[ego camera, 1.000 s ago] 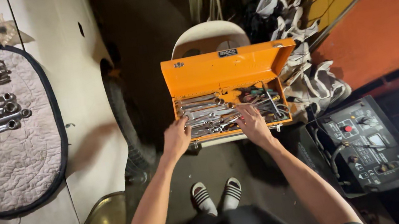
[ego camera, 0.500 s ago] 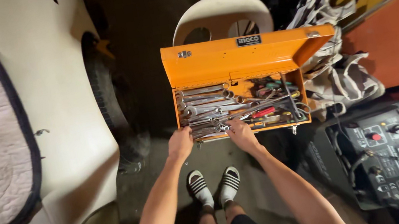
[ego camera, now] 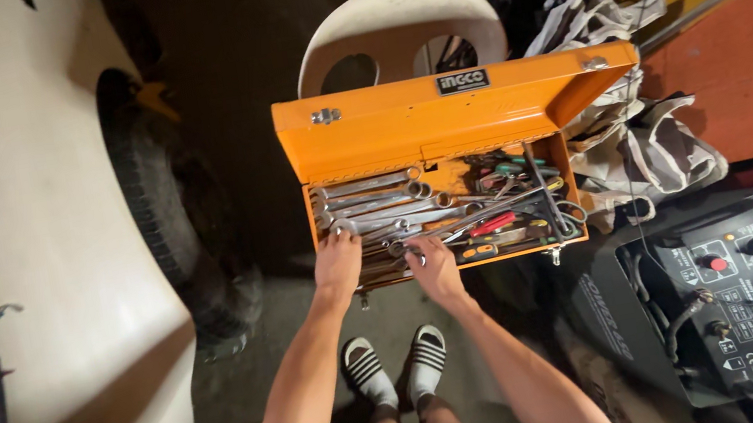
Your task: The person repeatedly takes tools and parts from an orange toolbox and places them on a mat on the car hood. They handle wrenches, sockets, a digital caliper, and small packaged parts, arranging them in rows on the mat.
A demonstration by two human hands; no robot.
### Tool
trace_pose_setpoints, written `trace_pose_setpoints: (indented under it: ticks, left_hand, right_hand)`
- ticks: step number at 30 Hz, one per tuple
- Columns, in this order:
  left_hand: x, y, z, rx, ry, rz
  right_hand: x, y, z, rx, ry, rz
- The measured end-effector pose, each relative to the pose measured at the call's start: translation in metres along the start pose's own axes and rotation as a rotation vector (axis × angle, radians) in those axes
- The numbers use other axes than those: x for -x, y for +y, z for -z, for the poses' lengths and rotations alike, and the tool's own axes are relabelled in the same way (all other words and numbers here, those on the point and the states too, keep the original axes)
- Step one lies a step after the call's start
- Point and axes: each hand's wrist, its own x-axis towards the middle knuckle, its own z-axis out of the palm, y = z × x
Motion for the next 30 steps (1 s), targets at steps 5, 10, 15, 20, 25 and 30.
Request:
trace_pose_setpoints:
  ticks: [5, 10, 15, 20, 25, 30]
  left_hand:
    - [-0.007, -0.002, -0.014, 0.059, -0.046, 0.053]
    - [-0.012, -0.008, -0.024, 0.093, -0.036, 0.079]
    - [-0.003, -0.003, 0.003, 0.402, -0.026, 0.079]
    - [0.008, 0.032, 0.066, 0.738, -0.037, -0.032]
    - [0.021, 0.057, 0.131, 0.845, -0.165, 0.023]
    - [0.031, 0.062, 0.153, 1.209, 0.034, 0.105]
  right_hand:
    - [0.005, -0.002, 0.007, -0.046, -0.035, -0.144]
    - [0.01, 0.004, 0.01, -0.096, -0.052, -0.19]
    - [0.013, 0.018, 0.013, -0.197, -0.088, -0.333]
    - [0.005, 0.019, 0.027, -0.338, 0.172, -0.22]
    - [-0.002, 0.004, 0.075, -0.789, 0.011, -0.452]
    - [0.01, -0.015, 0.127, -1.076, -0.008, -0.422]
